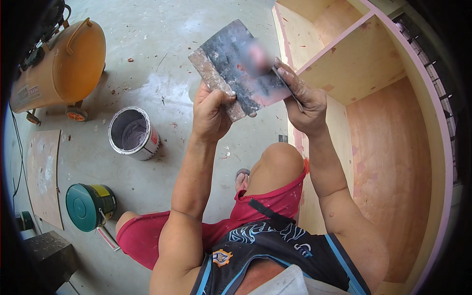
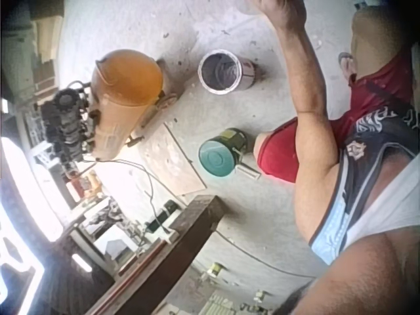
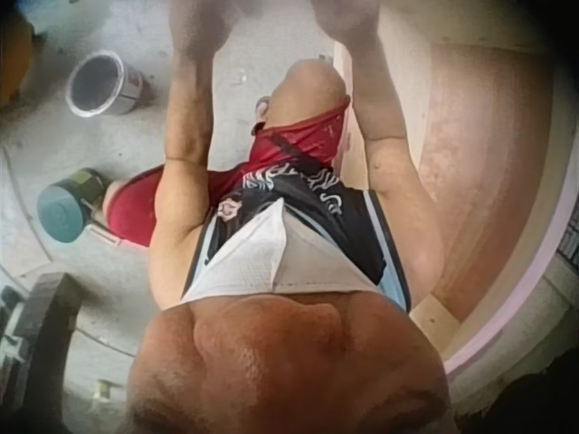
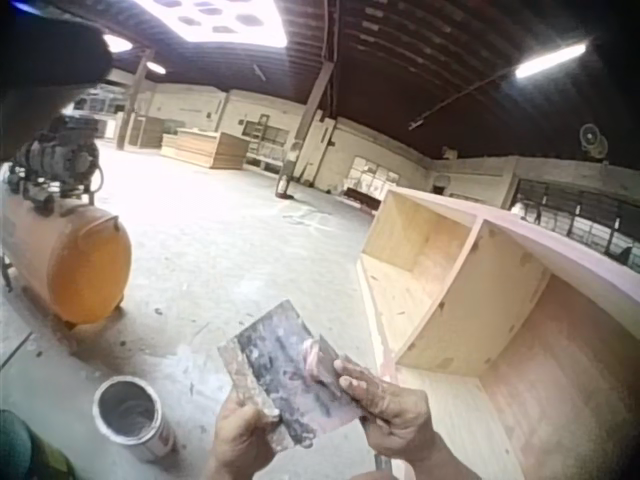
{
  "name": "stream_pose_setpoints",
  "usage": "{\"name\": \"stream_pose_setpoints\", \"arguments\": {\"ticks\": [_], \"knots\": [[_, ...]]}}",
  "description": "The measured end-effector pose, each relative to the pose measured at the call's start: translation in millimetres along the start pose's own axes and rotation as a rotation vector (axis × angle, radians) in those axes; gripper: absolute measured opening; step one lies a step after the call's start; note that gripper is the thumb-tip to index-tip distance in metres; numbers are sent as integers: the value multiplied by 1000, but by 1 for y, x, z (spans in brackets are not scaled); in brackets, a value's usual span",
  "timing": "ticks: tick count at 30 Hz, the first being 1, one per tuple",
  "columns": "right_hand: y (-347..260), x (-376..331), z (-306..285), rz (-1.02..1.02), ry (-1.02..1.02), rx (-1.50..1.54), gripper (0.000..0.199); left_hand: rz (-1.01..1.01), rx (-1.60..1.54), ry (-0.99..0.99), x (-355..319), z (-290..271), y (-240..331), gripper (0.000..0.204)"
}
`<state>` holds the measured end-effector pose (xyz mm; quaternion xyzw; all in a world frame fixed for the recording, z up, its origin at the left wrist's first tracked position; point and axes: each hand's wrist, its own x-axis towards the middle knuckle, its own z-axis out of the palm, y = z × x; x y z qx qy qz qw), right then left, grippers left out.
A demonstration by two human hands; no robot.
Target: The person applies wood filler to the joints and surfaces of a wooden cabinet using putty knives.
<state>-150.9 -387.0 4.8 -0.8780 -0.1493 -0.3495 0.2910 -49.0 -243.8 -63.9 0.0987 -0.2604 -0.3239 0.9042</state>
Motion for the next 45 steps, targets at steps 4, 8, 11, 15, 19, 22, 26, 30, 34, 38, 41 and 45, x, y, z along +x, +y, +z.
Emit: {"name": "stream_pose_setpoints", "arguments": {"ticks": [4, 8, 11, 15, 19, 22, 26, 30, 34, 38, 41, 45], "knots": [[7, 0, -12, 43, 24, -162, 56, -13, 21, 38, 2, -2, -7, 53], [22, 15, -45, -42, -47, -586, 57, -64, -96, -93, 4, -11, -6, 48], [-5, 35, -52, -307, -194, -792, 46, -52, -36, 79, 6, -4, -10, 44], [-12, 46, -60, -412, -363, -1042, 26, -44, 183, 150, 7, 0, -16, 39], [-9, 40, -50, -435, -433, -944, 22, -39, 292, 127, 8, 0, -20, 36], [-16, 52, -60, -383, -414, -1110, 24, -45, 344, 153, 10, -3, -26, 36], [-8, 38, -38, -449, -476, -954, 24, 10, 283, 152, 8, -3, -22, 36], [-12, 47, -55, -421, -276, -1028, 25, -15, 229, 150, 10, -6, -12, 36], [-13, 42, -49, -420, -417, -952, 26, -53, 220, 146, 10, -9, -14, 34], [-4, 46, -42, -427, -376, -912, 26, -37, 306, 151, 9, -8, -19, 33], [-14, 48, -44, -347, -424, -1068, 30, -15, 356, 179, 8, -8, -19, 31], [0, 38, -40, -368, -353, -1067, 29, -4, 356, 144, 9, -1, -17, 32]]}}
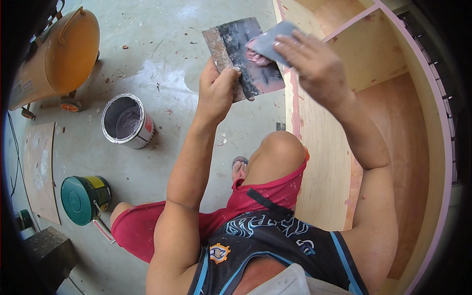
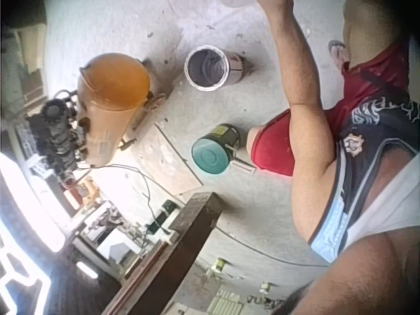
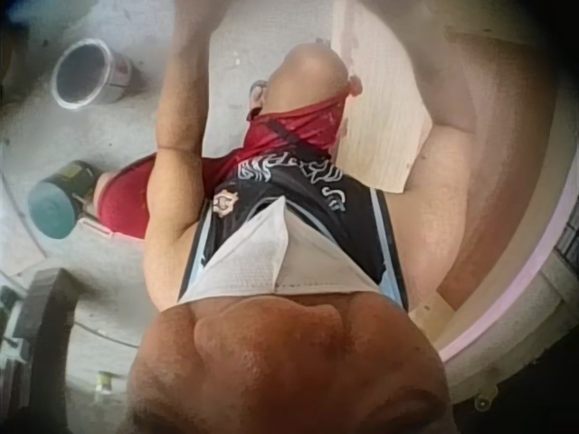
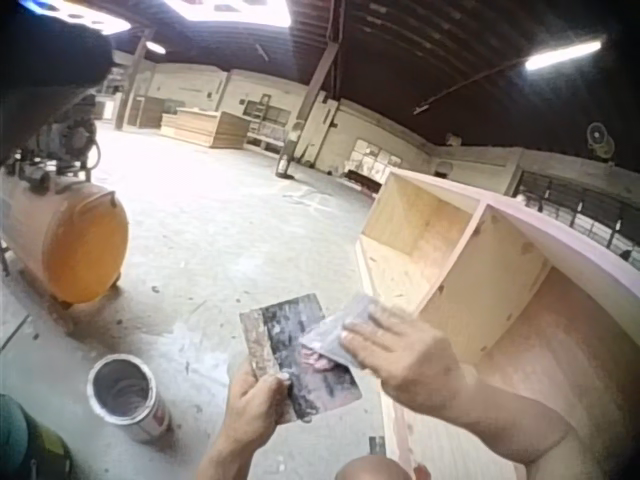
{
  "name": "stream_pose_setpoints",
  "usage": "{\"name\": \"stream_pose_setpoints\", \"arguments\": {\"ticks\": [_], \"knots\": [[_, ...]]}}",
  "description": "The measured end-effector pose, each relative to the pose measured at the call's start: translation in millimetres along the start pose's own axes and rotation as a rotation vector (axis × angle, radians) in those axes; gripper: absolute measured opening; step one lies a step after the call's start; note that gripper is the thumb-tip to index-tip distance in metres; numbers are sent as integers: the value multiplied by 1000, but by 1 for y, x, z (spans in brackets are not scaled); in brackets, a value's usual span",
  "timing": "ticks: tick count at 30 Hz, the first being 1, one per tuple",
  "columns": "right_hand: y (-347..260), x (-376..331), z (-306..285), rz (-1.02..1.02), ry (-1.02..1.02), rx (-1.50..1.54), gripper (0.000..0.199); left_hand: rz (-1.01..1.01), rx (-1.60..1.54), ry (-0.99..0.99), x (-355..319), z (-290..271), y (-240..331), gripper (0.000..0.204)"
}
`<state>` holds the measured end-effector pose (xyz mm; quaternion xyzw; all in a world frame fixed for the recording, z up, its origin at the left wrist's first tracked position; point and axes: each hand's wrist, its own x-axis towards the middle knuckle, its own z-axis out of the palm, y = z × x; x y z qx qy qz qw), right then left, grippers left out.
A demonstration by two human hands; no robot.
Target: The person applies wood filler to the joints and surfaces of a wooden cabinet using putty knives.
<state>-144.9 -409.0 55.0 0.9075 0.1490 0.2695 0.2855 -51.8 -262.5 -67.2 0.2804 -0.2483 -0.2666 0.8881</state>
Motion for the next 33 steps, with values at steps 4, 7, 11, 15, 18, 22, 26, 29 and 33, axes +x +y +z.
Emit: {"name": "stream_pose_setpoints", "arguments": {"ticks": [4, 7, 11, 15, 18, 22, 26, 29, 33], "knots": [[5, 7, -7, -16, 46, 68, 29, 1, -32, 18, 2, -5, -3, 33], [-5, 6, -8, -33, 39, 95, 33, 30, -114, 22, 2, -7, 0, 33], [4, 3, -1, 93, 141, 305, 49, -15, -163, 73, 1, -10, 3, 31], [-33, -7, 20, 172, 198, 652, 59, -124, -431, 35, 3, -13, 1, 29], [-39, -14, 30, 235, 186, 656, 59, -115, -466, 3, 1, -17, 2, 33], [-30, -20, 40, 179, 138, 517, 59, -94, -402, 6, 1, -25, 2, 37], [-16, -41, 55, 107, 80, 465, 54, -99, -504, -52, 1, -33, 0, 39], [-21, -58, 47, 581, -105, 787, 40, 21, -456, -137, 3, -27, 10, 34], [-31, -47, 16, 1236, 403, 1859, 26, 161, -167, 32, 3, -21, 7, 42]]}}
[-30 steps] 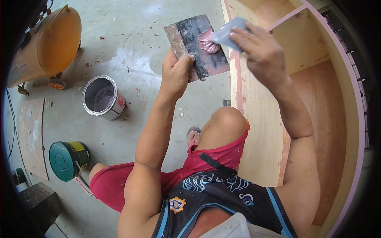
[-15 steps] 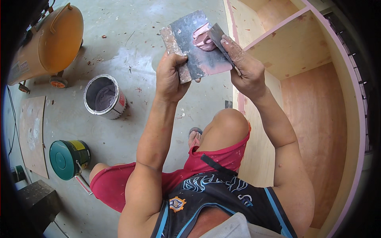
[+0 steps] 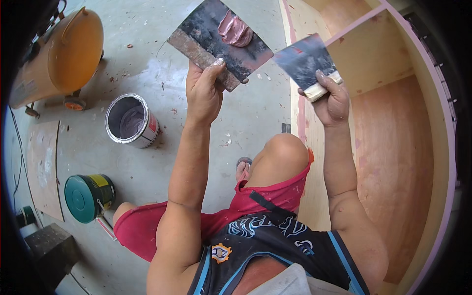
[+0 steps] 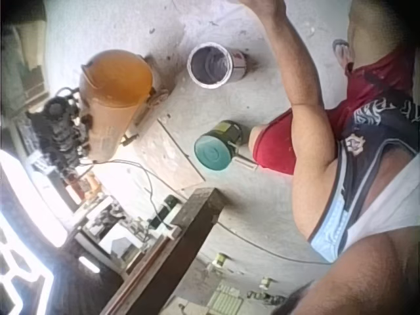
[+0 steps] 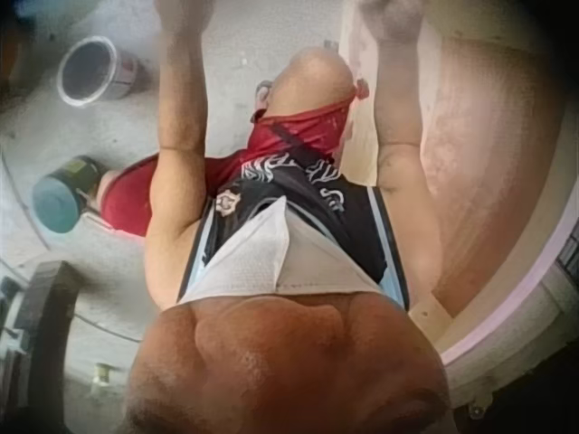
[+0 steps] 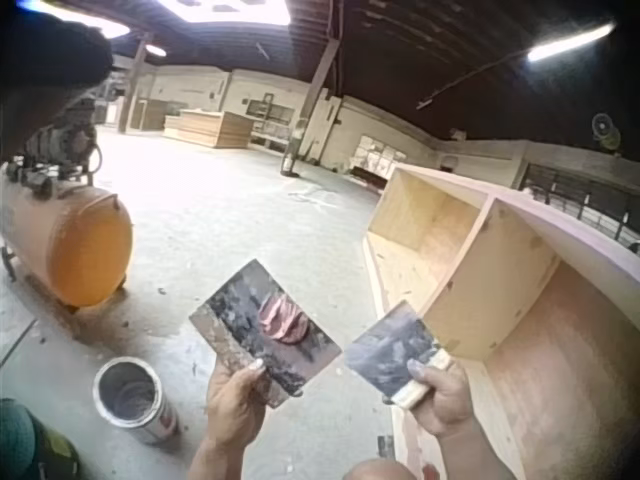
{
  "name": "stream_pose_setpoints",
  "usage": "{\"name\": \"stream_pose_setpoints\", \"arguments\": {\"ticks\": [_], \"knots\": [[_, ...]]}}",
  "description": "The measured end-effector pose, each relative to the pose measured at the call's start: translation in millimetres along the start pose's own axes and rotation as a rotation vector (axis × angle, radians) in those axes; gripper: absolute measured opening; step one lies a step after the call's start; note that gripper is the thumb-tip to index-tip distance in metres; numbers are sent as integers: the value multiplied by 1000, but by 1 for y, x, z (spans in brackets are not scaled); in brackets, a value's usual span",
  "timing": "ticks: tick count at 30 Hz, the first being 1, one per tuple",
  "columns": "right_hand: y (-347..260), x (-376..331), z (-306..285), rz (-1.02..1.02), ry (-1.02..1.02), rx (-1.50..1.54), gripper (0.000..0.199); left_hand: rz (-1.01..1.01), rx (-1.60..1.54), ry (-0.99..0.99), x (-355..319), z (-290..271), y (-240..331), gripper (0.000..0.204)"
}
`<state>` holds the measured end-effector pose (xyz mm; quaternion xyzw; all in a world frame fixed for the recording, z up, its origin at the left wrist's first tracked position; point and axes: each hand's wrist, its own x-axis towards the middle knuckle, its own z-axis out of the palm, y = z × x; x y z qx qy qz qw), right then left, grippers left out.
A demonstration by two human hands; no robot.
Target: The person applies wood filler to the joints and surfaces of a wooden cabinet using putty knives.
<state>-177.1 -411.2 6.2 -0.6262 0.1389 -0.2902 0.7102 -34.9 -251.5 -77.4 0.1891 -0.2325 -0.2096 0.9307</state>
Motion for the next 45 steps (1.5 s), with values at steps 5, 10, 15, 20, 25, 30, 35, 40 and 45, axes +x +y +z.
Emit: {"name": "stream_pose_setpoints", "arguments": {"ticks": [5, 10, 15, 20, 25, 30, 35, 40, 45], "knots": [[6, -2, -2, 85, 13, 167, 28, 62, 152, -57, -5, 8, -1, 36], [1, -6, 0, 61, 33, 291, 30, 105, 122, -23, -5, 10, 2, 34], [11, -8, 28, 108, 68, 190, 22, 140, 293, -83, -16, 20, -3, 28], [12, -8, 36, 113, 88, 263, 15, 173, 395, -115, -20, 31, 5, 27], [9, -7, 46, 178, 127, 345, 11, 148, 497, -154, -23, 31, 10, 29], [7, 0, 49, 195, 130, 400, 10, 144, 557, -202, -25, 34, 6, 33], [3, 12, 45, 213, 27, 469, 13, 134, 649, -290, -23, 31, 7, 33], [-14, 21, 43, 151, -70, 555, 13, -80, 641, -276, -26, 30, 10, 36], [-20, 4, 40, -331, -337, 252, 29, -96, -224, -39, -11, 24, 24, 44]]}}
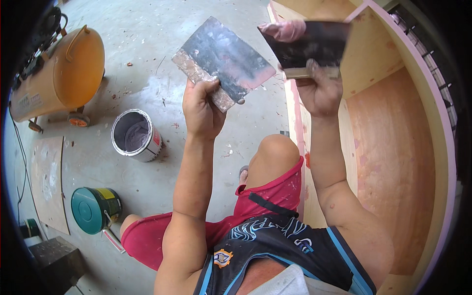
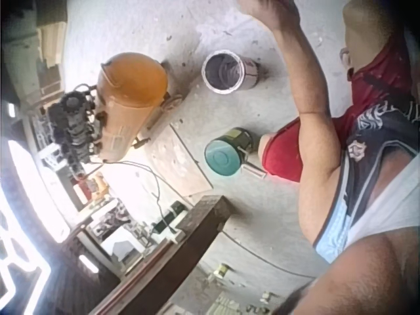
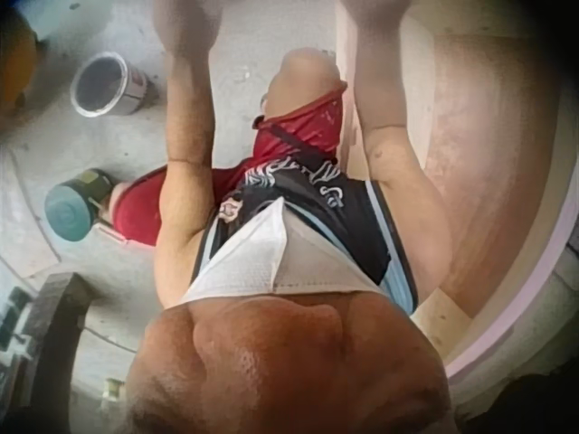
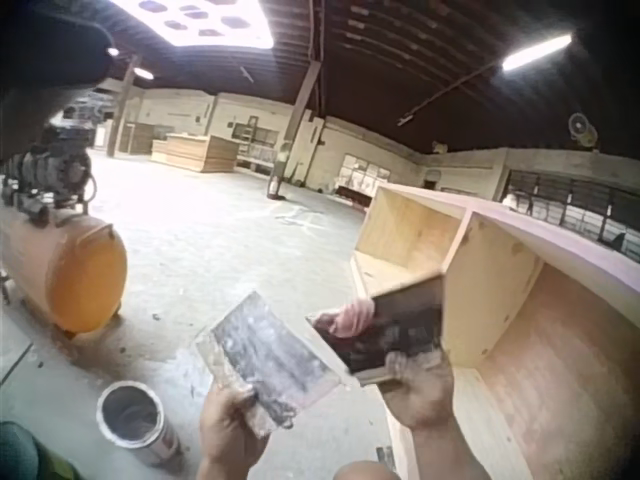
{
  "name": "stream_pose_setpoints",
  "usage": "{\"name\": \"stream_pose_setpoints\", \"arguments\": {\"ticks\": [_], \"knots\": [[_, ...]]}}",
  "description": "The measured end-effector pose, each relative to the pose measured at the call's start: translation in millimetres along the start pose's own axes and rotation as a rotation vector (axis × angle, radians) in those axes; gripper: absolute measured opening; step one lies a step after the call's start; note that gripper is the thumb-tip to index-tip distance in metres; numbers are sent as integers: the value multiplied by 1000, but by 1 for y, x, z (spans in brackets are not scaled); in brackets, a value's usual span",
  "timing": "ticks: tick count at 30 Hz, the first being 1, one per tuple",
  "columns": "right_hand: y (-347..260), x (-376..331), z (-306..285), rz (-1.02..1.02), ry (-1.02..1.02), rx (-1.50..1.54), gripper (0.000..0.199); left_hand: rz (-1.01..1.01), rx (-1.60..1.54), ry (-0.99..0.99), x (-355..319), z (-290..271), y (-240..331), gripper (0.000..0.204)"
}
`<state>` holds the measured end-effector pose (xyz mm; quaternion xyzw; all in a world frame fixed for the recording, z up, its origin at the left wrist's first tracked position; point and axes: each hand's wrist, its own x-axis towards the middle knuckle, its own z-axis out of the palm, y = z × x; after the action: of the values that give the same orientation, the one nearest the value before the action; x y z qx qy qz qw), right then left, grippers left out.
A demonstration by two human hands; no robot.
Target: The person applies wood filler to the joints and surfaces of a wooden cabinet using putty knives.
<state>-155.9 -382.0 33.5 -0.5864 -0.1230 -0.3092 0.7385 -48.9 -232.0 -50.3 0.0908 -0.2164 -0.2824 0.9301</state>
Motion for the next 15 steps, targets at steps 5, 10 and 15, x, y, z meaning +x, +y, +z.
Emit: {"name": "stream_pose_setpoints", "arguments": {"ticks": [5, 10, 15], "knots": [[-5, -20, 16, -42, -259, -538, 34, -28, -26, 75, -5, 5, 1, 42], [12, -9, -5, -327, -407, -733, 49, -8, -128, -58, 0, 0, -4, 47], [14, 3, -9, -388, -363, -1035, 48, -21, -84, -94, 8, -1, -12, 49]]}}
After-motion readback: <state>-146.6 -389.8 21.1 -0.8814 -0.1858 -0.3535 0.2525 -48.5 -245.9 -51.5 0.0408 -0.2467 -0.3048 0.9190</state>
